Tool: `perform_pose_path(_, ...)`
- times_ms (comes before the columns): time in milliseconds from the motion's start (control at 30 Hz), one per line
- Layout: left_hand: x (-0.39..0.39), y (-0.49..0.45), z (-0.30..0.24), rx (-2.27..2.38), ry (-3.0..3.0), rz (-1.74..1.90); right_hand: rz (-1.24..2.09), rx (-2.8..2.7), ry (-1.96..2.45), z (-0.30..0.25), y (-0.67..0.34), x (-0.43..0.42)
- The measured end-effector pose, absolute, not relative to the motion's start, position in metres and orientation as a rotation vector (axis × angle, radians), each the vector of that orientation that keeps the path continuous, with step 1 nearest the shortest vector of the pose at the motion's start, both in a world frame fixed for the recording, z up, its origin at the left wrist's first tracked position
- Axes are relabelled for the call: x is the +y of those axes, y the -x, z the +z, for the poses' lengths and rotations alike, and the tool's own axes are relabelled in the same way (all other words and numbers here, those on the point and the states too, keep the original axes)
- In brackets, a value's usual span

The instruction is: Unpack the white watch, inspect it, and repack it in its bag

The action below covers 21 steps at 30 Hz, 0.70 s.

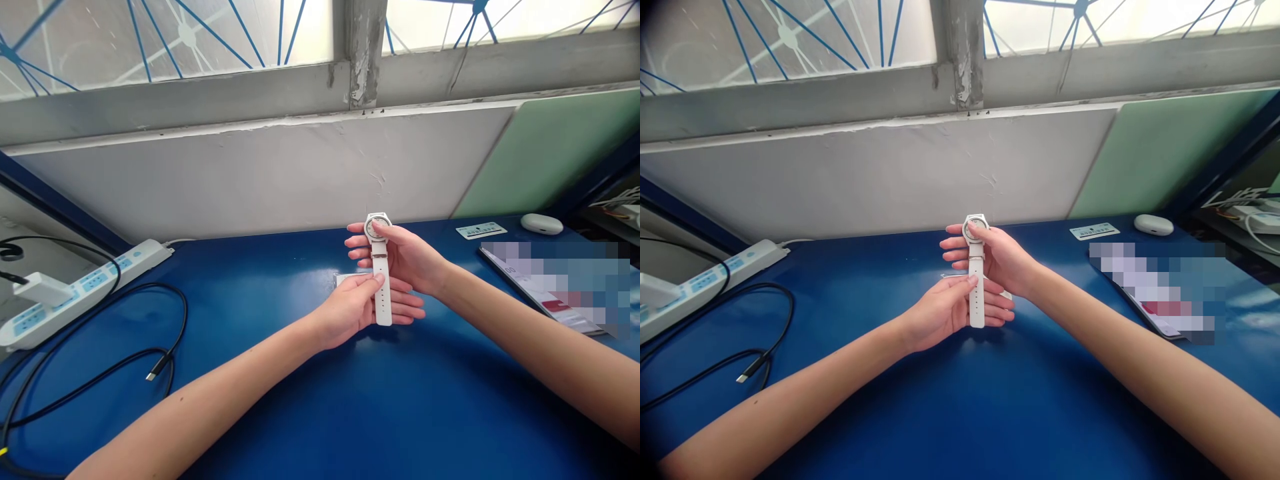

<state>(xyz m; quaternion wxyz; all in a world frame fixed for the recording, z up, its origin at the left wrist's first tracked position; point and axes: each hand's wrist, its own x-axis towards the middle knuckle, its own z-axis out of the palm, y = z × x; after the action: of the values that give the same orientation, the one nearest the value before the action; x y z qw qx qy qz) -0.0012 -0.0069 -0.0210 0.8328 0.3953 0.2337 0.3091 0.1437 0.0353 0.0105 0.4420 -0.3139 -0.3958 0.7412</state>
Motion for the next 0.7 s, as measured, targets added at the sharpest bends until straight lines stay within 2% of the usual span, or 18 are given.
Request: perform_pose_path(700, -0.009, 0.0, -0.016, 0.657, -0.849, 0.665, 1.995, -0.944, 0.721, 0.023, -0.146, 0.034)
